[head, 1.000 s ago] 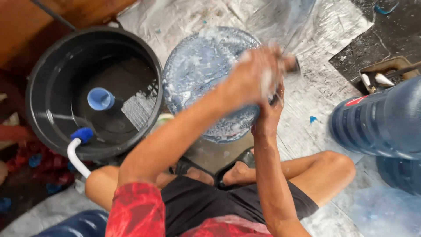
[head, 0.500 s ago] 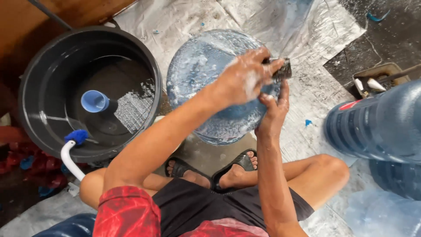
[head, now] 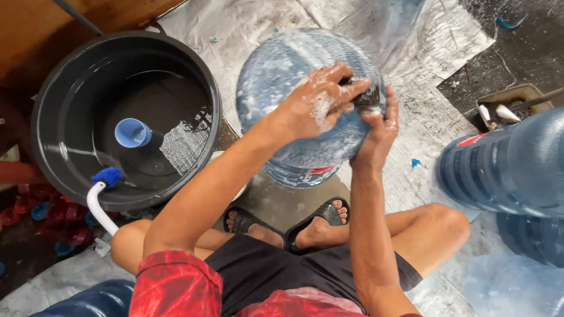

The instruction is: The person scrubs the exterior of a large blue water dispenser bottle with a soapy sponge, rinses it with water from a bucket, and then fills the bottle using a white hose. The person handles the bottle, sponge, cup, and hose during the process.

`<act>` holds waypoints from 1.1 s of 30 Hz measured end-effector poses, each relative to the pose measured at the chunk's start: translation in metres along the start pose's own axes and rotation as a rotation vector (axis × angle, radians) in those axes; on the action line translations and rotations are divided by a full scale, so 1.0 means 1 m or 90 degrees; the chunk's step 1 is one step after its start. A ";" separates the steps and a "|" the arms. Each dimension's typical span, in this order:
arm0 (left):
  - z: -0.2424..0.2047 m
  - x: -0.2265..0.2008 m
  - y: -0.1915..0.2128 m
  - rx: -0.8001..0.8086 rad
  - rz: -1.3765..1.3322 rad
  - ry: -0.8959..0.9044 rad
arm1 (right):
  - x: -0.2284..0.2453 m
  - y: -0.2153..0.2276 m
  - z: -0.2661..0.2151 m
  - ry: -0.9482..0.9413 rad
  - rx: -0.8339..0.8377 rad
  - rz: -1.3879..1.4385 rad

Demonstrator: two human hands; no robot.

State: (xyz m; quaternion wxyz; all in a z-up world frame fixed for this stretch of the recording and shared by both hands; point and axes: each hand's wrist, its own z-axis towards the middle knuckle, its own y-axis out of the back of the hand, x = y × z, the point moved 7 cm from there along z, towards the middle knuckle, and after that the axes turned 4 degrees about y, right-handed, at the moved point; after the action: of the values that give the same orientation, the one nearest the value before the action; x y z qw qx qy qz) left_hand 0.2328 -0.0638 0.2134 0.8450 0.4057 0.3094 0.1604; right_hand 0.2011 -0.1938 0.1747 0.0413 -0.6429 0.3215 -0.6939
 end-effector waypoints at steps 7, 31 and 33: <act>0.012 -0.028 0.088 -0.036 0.097 0.305 | 0.003 0.006 0.025 0.085 -0.005 -0.063; -0.100 0.029 0.054 -0.507 -0.681 0.269 | -0.002 0.027 0.074 0.226 0.084 -0.111; -0.097 -0.018 0.054 -0.290 -0.104 0.260 | 0.003 0.028 0.070 0.258 0.112 -0.099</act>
State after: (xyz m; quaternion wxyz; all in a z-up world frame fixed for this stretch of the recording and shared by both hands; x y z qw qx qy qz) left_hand 0.1546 0.0173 0.2160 0.8447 0.1395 0.4600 0.2355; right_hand 0.2545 -0.2451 0.1608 -0.0216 -0.5072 0.2109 -0.8354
